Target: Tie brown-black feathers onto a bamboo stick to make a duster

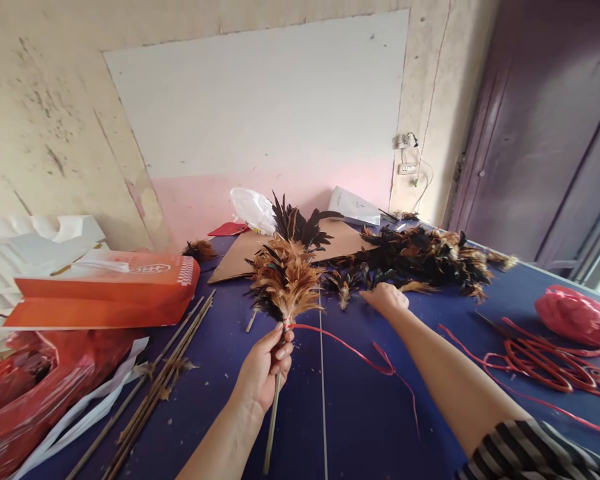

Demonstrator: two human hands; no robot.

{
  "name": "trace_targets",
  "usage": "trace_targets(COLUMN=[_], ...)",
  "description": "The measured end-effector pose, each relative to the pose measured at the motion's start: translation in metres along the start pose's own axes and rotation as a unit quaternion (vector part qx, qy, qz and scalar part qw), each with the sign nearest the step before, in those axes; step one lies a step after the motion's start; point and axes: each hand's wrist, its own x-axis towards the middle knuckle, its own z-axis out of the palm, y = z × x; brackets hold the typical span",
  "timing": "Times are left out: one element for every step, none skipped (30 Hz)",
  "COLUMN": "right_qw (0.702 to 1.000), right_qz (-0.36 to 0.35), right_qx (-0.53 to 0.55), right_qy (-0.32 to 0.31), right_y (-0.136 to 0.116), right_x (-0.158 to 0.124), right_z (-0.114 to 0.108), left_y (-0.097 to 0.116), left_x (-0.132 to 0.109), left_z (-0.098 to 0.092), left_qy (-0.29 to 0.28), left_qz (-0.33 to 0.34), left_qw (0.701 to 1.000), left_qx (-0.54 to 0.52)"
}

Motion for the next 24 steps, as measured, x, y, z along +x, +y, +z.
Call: trace_targets(right_qw=[1.000, 1.000, 1.000, 1.000, 1.000, 1.000, 0.999, 0.999, 0.998, 0.996, 0.994, 0.992, 0.991, 0.990, 0.990, 0.990, 0.989, 0.989, 0.988, 0.988, 0.988, 0.988, 0.989, 0.990], right_qz=[0.006, 0.011, 0.016, 0.020, 0.021, 0.019, 0.012, 0.002, -0.009, -0.020, -0.027, -0.032, -0.033, -0.032, -0.031, -0.030, -0.030, -0.031, -0.033, -0.039, -0.047, -0.055, -0.062, -0.066], right_qx=[0.000, 0.002, 0.005, 0.008, 0.013, 0.020, 0.030, 0.044, 0.061, 0.081, 0.100, 0.116, 0.128, 0.136, 0.140, 0.141, 0.140, 0.139, 0.138, 0.136, 0.133, 0.129, 0.124, 0.119], right_qy=[-0.002, -0.004, -0.007, -0.009, -0.011, -0.015, -0.021, -0.027, -0.033, -0.035, -0.035, -0.030, -0.023, -0.015, -0.006, 0.006, 0.021, 0.038, 0.054, 0.064, 0.064, 0.056, 0.043, 0.029], right_y=[0.000, 0.002, 0.005, 0.009, 0.014, 0.018, 0.022, 0.025, 0.028, 0.029, 0.030, 0.031, 0.030, 0.029, 0.028, 0.025, 0.022, 0.017, 0.011, 0.004, -0.003, -0.011, -0.019, -0.026], right_x=[0.001, 0.003, 0.004, 0.005, 0.006, 0.005, 0.004, 0.002, 0.000, -0.002, -0.003, -0.004, -0.004, -0.002, -0.001, 0.001, 0.002, 0.003, 0.002, -0.001, -0.005, -0.009, -0.014, -0.019], right_z=[0.002, 0.004, 0.004, 0.004, 0.003, 0.002, 0.000, -0.002, -0.004, -0.005, -0.007, -0.009, -0.012, -0.015, -0.018, -0.021, -0.023, -0.024, -0.022, -0.019, -0.014, -0.007, 0.002, 0.010], left_y=[0.000, 0.000, 0.000, 0.000, 0.000, 0.000, 0.000, 0.000, 0.000, 0.001, 0.001, 0.001, 0.002, 0.002, 0.003, 0.003, 0.004, 0.004, 0.004, 0.004, 0.005, 0.005, 0.005, 0.005], left_x=[0.000, 0.001, 0.001, 0.001, 0.001, 0.001, 0.001, 0.001, 0.001, 0.002, 0.002, 0.002, 0.002, 0.003, 0.003, 0.003, 0.004, 0.004, 0.004, 0.005, 0.005, 0.006, 0.006, 0.006], left_z=[0.000, -0.001, -0.001, -0.001, -0.001, -0.002, -0.002, -0.002, -0.002, -0.002, -0.002, -0.002, -0.003, -0.003, -0.003, -0.004, -0.005, -0.006, -0.007, -0.008, -0.009, -0.009, -0.009, -0.009], left_qy=[0.002, 0.004, 0.004, 0.002, 0.001, -0.002, -0.003, -0.003, -0.003, -0.002, -0.002, -0.002, -0.002, -0.002, -0.002, -0.002, -0.001, -0.001, -0.002, -0.003, -0.005, -0.008, -0.010, -0.011], left_qz=[0.000, -0.002, -0.004, -0.006, -0.008, -0.010, -0.011, -0.011, -0.011, -0.011, -0.010, -0.009, -0.007, -0.004, 0.000, 0.003, 0.006, 0.007, 0.008, 0.009, 0.009, 0.009, 0.007, 0.005], left_qw=[1.000, 1.000, 1.000, 1.000, 1.000, 1.000, 1.000, 1.000, 1.000, 1.000, 1.000, 1.000, 1.000, 1.000, 1.000, 1.000, 1.000, 1.000, 1.000, 1.000, 0.999, 0.999, 0.999, 0.999], left_qx=[-0.001, -0.002, -0.005, -0.008, -0.010, -0.012, -0.014, -0.016, -0.017, -0.018, -0.019, -0.021, -0.022, -0.023, -0.023, -0.024, -0.024, -0.025, -0.027, -0.029, -0.031, -0.032, -0.034, -0.036])
